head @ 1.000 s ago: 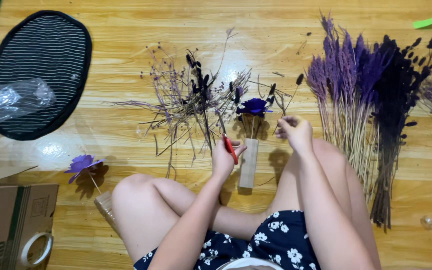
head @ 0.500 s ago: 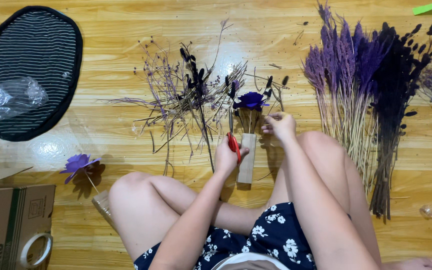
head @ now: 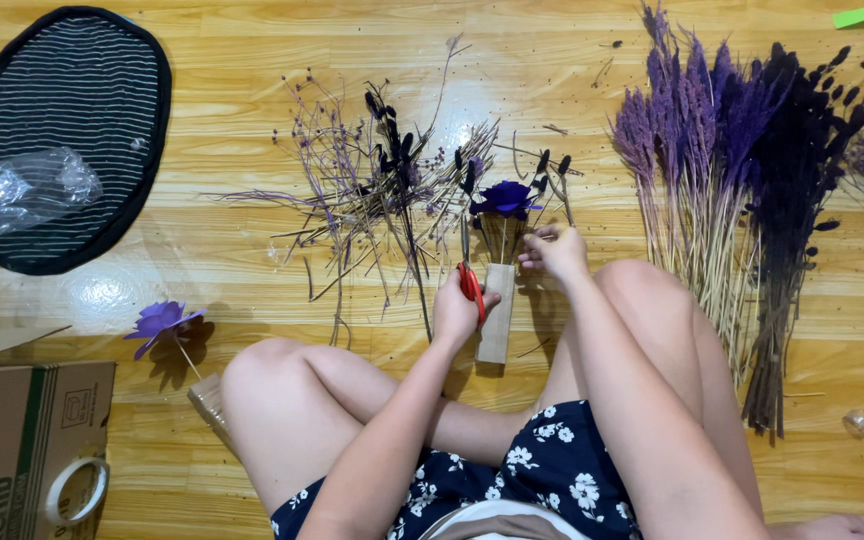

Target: The person assembles a floral arrangement by hand, trimming dried floral stems with shears and inserting them into a block of floral foam.

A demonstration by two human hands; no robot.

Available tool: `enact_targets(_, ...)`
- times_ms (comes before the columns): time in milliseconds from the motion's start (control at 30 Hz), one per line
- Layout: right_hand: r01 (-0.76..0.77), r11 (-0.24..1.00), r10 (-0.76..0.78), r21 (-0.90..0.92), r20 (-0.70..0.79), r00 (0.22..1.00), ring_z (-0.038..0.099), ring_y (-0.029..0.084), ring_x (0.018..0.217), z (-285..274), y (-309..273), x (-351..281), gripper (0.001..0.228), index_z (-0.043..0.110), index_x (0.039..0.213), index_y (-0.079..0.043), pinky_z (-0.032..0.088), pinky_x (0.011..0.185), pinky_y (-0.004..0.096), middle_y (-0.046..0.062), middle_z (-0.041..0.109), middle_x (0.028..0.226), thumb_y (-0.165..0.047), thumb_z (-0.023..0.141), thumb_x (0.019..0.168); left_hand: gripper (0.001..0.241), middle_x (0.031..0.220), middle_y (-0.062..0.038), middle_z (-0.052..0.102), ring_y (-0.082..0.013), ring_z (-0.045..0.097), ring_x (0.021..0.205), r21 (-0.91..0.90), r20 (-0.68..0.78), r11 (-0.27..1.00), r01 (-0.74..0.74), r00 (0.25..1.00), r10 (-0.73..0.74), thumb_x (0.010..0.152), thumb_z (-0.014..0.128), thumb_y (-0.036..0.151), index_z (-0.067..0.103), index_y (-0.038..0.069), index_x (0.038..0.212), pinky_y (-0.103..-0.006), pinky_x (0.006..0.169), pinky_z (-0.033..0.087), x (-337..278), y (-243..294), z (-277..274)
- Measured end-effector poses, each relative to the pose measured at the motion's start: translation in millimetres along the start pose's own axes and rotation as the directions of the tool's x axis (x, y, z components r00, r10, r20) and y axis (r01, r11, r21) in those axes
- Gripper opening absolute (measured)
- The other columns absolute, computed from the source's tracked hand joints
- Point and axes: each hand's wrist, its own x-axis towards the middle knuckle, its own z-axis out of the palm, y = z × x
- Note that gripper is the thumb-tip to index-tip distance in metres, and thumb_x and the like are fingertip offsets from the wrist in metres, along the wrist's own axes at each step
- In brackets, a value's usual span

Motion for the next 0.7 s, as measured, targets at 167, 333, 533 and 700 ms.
enact_targets(167,-0.030,0.999,0.031,-0.033,0.039,0.999,0.077,0.030,0.068,-1,-4,-6,0.030,0.060,0.111,0.012,0.069,0.063,0.042,0.029,0.072,0.088,-0.006,0.075,0.092,0.050,0.101,0.000,0.079,-0.0279,0.073,0.109,-0.003,-0.008,1.000,0.006,1.000,-0.006,0.070,0.094,0.032,0.060,0.014,0.103,-0.0436,0.096,0.055,4,-8,7)
enact_targets(333,-0.071,0.997,0.074,-0.042,0.063,0.995,0.076,0.028,0.067,-3,2,-3,0.032,0.058,0.114,0.014,0.069,0.062,0.040,0.028,0.072,0.089,-0.005,0.073,0.092,0.049,0.102,0.000,0.079,-0.0287,0.072,0.111,-0.002,-0.004,1.000,0.013,1.000,-0.013,0.072,0.092,0.030,0.061,0.014,0.106,-0.0444,0.098,0.055,3,-7,6)
enact_targets(533,-0.104,0.990,0.113,-0.093,0.102,0.988,0.076,0.028,0.068,-5,11,2,0.035,0.058,0.116,0.015,0.068,0.062,0.039,0.027,0.073,0.091,-0.004,0.072,0.091,0.049,0.105,-0.004,0.079,-0.0314,0.072,0.113,-0.004,-0.005,1.000,0.017,1.000,-0.017,0.074,0.091,0.028,0.061,0.012,0.109,-0.0460,0.099,0.054,-2,1,2)
enact_targets(700,-0.102,0.985,0.118,-0.143,0.110,0.987,0.076,0.029,0.068,-4,8,-2,0.039,0.059,0.116,0.015,0.067,0.062,0.038,0.028,0.073,0.091,-0.007,0.077,0.089,0.052,0.108,-0.004,0.078,-0.0314,0.072,0.112,0.025,-0.010,0.999,0.020,1.000,-0.020,0.074,0.091,0.033,0.061,0.014,0.112,-0.0461,0.100,0.053,0,-1,3)
